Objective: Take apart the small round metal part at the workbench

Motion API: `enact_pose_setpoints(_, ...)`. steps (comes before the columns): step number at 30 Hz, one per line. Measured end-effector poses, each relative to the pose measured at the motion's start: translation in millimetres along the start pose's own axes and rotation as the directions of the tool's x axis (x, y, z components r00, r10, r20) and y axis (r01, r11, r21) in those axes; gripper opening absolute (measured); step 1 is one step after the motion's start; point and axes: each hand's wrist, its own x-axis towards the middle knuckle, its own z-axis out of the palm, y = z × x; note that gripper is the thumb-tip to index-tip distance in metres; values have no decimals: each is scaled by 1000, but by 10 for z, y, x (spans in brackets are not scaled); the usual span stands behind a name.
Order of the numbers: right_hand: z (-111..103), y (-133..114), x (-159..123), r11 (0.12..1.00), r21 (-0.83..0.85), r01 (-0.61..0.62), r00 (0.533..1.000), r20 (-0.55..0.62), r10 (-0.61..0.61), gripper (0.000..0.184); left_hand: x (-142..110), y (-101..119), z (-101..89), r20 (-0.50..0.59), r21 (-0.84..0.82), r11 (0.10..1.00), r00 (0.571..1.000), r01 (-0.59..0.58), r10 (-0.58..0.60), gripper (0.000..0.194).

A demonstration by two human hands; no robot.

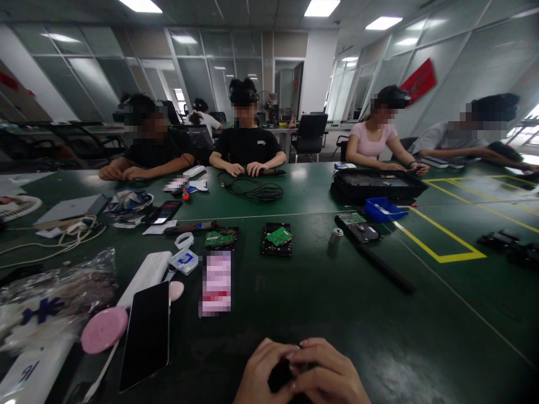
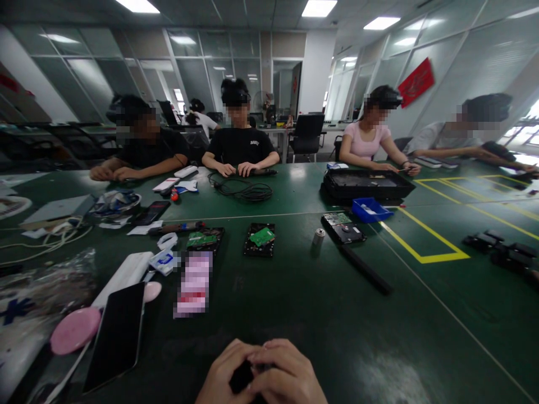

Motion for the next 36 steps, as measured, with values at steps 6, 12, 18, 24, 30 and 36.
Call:
enact_pose_setpoints(6, -7, 9, -27, 1000, -17, 14, 998, 53, -13, 19, 0, 3, -11, 5, -8, 1000, 1000, 1, -1, 30)
enact_pose_setpoints(12, -48, -29, 36, 1000, -22, -7, 1000, 14, 8, 23, -1, -11, -6, -4, 15, 1000, 1000, -11, 11, 28)
enact_pose_setpoints(18, -77, -22, 40, 1000, 4, -25, 1000, 1, 25, 19, -1, 20, -10, -3, 20, 1000, 1000, 12, -12, 32)
enact_pose_setpoints(24, -46, -7, -2, 1000, 8, -14, 1000, -3, 14, 18, 0, 16, -11, 9, 19, 1000, 1000, 4, -5, 33)
enact_pose_setpoints(30, -50, -21, 1, 1000, 2, -3, 1000, -27, 3, 18, 4, -1, -24, 14, 33, 999, 1000, -18, 17, 32)
enact_pose_setpoints(36, -11, -25, 13, 1000, 5, -5, 999, -35, 5, 20, -7, -30, 0, 19, 7, 1000, 1000, -20, 20, 28)
